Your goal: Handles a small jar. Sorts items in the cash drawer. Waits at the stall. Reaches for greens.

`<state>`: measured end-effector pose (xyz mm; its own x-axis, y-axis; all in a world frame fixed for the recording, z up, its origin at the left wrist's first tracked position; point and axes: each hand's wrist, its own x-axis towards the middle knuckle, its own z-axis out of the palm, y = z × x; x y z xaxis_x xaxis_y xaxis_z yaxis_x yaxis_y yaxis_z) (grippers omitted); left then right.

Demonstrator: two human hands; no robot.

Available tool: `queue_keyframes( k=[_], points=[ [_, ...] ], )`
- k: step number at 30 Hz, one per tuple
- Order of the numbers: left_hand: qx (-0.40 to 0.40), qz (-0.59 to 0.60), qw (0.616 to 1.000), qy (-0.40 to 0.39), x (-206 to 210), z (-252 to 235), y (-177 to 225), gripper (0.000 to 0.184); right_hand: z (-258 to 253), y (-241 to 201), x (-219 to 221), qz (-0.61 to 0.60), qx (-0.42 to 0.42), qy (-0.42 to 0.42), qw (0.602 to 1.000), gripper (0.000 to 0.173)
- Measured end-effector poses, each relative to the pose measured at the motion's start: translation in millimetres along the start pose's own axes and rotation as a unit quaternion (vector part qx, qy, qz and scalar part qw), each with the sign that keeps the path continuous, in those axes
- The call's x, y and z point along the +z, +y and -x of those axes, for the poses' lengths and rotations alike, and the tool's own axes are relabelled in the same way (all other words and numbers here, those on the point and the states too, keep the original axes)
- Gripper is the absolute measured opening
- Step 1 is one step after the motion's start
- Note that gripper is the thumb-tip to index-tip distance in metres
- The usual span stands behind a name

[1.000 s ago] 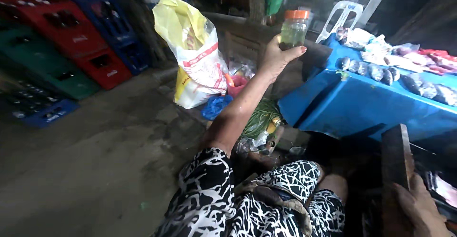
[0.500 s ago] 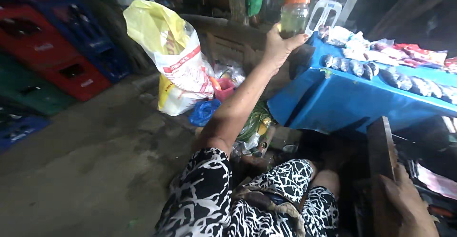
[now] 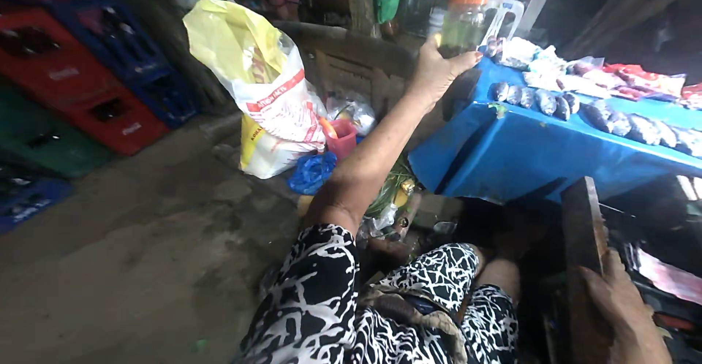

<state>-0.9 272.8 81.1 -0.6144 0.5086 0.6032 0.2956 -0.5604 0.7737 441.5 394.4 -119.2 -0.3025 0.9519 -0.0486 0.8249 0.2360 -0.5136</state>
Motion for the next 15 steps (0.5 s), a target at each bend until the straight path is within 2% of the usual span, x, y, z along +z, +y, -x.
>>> queue_keyframes(
  k=[15],
  points=[
    [0.059, -0.064, 0.996, -0.011, 9, -5, -15, 0.074, -4, 5, 3, -0.015, -0.016, 0.011, 1.0, 0.076]
  ],
)
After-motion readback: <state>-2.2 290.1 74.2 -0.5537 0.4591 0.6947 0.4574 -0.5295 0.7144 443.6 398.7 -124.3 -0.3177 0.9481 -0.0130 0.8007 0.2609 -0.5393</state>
